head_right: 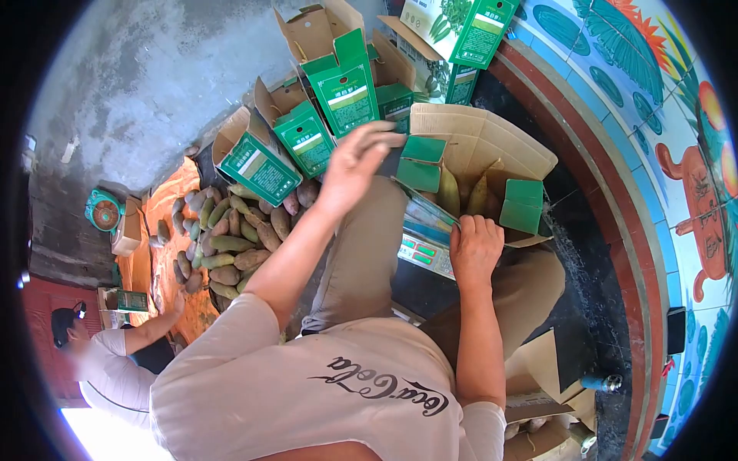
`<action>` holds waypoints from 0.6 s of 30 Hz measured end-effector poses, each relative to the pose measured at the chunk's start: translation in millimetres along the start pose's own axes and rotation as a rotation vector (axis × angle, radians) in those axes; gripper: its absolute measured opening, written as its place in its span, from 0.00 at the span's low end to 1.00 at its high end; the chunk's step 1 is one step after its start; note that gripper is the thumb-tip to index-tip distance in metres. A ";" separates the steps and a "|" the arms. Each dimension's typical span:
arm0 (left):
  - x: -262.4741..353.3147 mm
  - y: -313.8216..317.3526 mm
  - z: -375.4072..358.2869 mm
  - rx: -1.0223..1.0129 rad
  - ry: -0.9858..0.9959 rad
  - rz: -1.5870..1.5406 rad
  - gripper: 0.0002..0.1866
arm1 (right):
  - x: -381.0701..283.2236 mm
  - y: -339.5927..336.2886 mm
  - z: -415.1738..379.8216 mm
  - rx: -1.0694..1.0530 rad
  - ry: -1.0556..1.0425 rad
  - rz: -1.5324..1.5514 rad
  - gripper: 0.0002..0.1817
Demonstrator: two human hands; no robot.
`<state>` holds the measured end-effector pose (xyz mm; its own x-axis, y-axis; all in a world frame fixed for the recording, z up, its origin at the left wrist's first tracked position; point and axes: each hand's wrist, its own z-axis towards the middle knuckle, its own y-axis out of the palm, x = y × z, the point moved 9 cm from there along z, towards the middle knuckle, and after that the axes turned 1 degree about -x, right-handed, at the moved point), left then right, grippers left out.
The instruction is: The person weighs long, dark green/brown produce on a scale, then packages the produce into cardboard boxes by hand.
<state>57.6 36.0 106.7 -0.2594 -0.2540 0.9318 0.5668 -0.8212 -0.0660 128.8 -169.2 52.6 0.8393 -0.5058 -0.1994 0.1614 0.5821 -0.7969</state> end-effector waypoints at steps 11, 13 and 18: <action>-245.7 -198.3 -202.2 0.320 -0.426 0.651 0.08 | 2.0 3.6 -0.2 -0.044 0.025 -0.011 0.09; -291.1 -189.3 -260.0 0.160 -0.685 0.703 0.11 | 1.3 4.0 0.3 -0.038 0.021 -0.017 0.09; -373.7 -154.0 -383.9 -0.186 -1.204 0.840 0.23 | -1.4 4.8 1.6 -0.011 0.005 -0.055 0.10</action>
<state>-233.0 61.1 -368.4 0.9287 -0.1865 0.3205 0.0886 -0.7277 -0.6802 129.3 -164.7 49.9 0.8267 -0.5399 -0.1583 0.2015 0.5468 -0.8127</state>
